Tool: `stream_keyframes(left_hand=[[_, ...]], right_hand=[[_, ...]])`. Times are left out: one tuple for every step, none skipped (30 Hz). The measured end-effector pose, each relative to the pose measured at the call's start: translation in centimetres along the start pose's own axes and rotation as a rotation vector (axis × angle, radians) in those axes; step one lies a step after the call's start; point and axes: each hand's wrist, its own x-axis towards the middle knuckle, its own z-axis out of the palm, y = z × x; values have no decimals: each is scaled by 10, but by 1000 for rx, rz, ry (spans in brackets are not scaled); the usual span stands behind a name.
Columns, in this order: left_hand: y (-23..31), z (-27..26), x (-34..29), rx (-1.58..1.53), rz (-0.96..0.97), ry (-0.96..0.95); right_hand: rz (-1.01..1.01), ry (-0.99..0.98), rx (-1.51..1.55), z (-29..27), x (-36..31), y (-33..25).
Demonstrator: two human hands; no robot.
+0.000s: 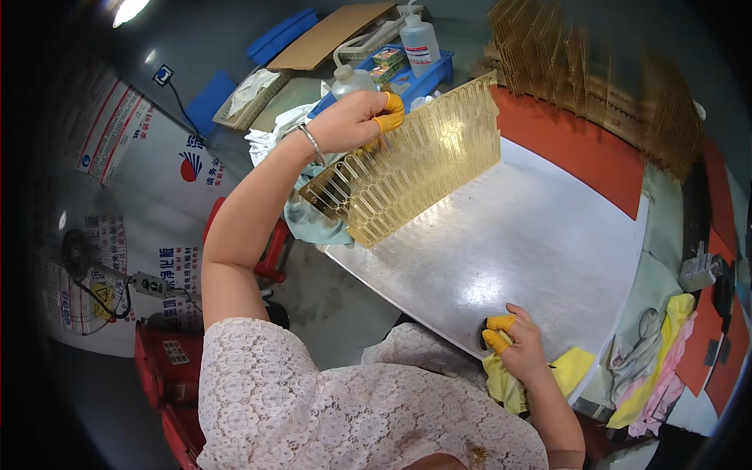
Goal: The person cleans metal plates and metal components on a workbench with a cleaning cloth and cleaning solution from a spray bottle.
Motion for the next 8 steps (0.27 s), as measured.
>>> stream_keyframes(left_hand=[[4,0,-5,-2,-24,10],[8,1,-3,-10,-34,11],[10,0,-4,22,-5,-32],[9,-2,-4,22,16,-43],[8,-4,-5,111,32,-66],[8,-4,-4,201,48,-88],[10,-3,-2,182,56,-87],[12,-2,-1,165,58,-84]], right_hand=[[0,-16,15,1,1,-2],[12,-20,23,0,1,-2],[29,-45,21,0,1,0],[38,-23,15,0,1,1],[14,-28,7,0,1,1],[-8,-32,1,0,0,3],[-20,-16,3,0,-1,5],[-26,-18,19,-1,-2,6]])
